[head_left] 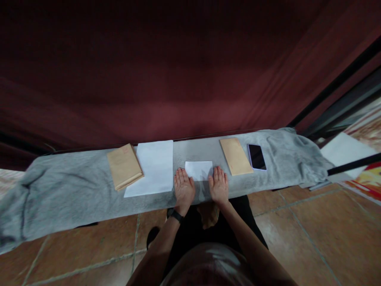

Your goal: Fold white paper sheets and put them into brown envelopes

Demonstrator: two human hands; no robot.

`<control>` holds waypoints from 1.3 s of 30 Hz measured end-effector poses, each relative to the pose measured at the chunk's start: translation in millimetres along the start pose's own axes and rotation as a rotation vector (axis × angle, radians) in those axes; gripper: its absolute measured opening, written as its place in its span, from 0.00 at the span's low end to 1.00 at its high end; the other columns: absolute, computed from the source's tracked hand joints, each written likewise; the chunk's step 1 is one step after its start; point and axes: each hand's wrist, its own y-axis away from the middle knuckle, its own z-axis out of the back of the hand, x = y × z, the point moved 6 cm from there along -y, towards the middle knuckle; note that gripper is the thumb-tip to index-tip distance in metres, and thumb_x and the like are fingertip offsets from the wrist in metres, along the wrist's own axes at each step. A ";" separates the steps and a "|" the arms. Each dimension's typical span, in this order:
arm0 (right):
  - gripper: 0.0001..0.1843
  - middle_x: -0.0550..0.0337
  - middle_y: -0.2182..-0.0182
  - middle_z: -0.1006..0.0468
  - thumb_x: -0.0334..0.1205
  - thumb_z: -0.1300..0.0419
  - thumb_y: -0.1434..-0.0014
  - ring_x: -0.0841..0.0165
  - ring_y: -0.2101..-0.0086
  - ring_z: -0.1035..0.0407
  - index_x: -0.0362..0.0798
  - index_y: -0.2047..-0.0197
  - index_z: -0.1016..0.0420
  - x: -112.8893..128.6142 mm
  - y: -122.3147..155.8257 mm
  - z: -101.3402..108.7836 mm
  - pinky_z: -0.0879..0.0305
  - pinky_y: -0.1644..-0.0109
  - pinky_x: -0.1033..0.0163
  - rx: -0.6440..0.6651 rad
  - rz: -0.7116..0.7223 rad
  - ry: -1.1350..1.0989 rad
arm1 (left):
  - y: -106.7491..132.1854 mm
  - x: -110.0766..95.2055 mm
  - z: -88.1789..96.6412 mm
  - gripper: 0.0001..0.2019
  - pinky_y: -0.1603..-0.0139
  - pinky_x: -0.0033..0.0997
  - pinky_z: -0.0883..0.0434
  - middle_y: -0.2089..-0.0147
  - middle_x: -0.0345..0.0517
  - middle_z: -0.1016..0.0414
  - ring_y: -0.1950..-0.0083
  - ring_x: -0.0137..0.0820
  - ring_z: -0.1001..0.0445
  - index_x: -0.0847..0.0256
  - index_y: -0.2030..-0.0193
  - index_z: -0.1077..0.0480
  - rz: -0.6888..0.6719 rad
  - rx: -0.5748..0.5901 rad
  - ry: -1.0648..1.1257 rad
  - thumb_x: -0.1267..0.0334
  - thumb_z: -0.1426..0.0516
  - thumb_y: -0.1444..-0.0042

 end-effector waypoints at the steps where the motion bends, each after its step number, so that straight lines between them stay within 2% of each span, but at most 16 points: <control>1: 0.32 0.38 0.31 0.37 0.47 0.62 0.24 0.54 0.30 0.47 0.35 0.27 0.44 1.4 -1.1 1.0 0.52 0.29 0.43 0.008 0.019 -0.023 | -1.4 -1.5 1.4 0.28 0.27 0.55 0.42 0.27 0.73 0.43 0.23 0.50 0.47 0.80 0.28 0.46 -0.016 0.009 -0.002 0.63 0.56 0.30; 8: 0.30 0.47 0.32 0.34 0.46 0.62 0.24 0.58 0.31 0.45 0.41 0.30 0.37 27.6 -17.3 -2.2 0.54 0.26 0.46 0.163 0.204 -0.152 | -15.7 -32.7 1.3 0.27 0.24 0.50 0.47 0.24 0.59 0.46 0.21 0.42 0.53 0.72 0.27 0.45 -0.302 0.188 0.052 0.66 0.56 0.31; 12: 0.29 0.50 0.32 0.34 0.46 0.62 0.24 0.60 0.31 0.45 0.42 0.30 0.35 37.6 -26.7 -7.2 0.56 0.26 0.47 0.239 0.248 -0.144 | -20.8 -40.2 -8.7 0.29 0.23 0.48 0.47 0.23 0.59 0.49 0.21 0.41 0.53 0.72 0.25 0.48 -0.378 0.284 0.049 0.69 0.57 0.33; 20: 0.30 0.48 0.29 0.41 0.46 0.62 0.24 0.58 0.29 0.49 0.39 0.28 0.40 39.3 -25.5 -13.1 0.58 0.26 0.47 0.274 0.230 -0.034 | -20.5 -37.4 -19.6 0.30 0.22 0.48 0.51 0.22 0.60 0.50 0.21 0.43 0.56 0.72 0.24 0.50 -0.363 0.365 0.022 0.70 0.57 0.33; 26: 0.30 0.49 0.28 0.43 0.47 0.62 0.24 0.57 0.29 0.49 0.41 0.28 0.41 38.7 -26.6 -14.9 0.58 0.26 0.45 0.270 0.196 -0.005 | -21.6 -37.0 -22.6 0.30 0.22 0.48 0.52 0.22 0.60 0.51 0.21 0.43 0.57 0.73 0.24 0.51 -0.323 0.352 -0.019 0.69 0.57 0.33; 32: 0.32 0.42 0.29 0.43 0.48 0.61 0.24 0.54 0.29 0.49 0.36 0.28 0.41 36.8 -26.9 -16.0 0.57 0.26 0.44 0.245 0.161 0.013 | -22.5 -36.4 -25.2 0.30 0.23 0.48 0.51 0.22 0.62 0.51 0.21 0.43 0.56 0.75 0.24 0.51 -0.273 0.351 -0.066 0.69 0.58 0.32; 39: 0.32 0.40 0.29 0.42 0.48 0.60 0.24 0.54 0.29 0.50 0.35 0.27 0.45 35.1 -26.5 -16.7 0.56 0.27 0.43 0.217 0.133 0.017 | -23.0 -34.7 -25.2 0.30 0.23 0.48 0.51 0.22 0.63 0.51 0.21 0.43 0.56 0.76 0.25 0.52 -0.224 0.330 -0.097 0.68 0.58 0.32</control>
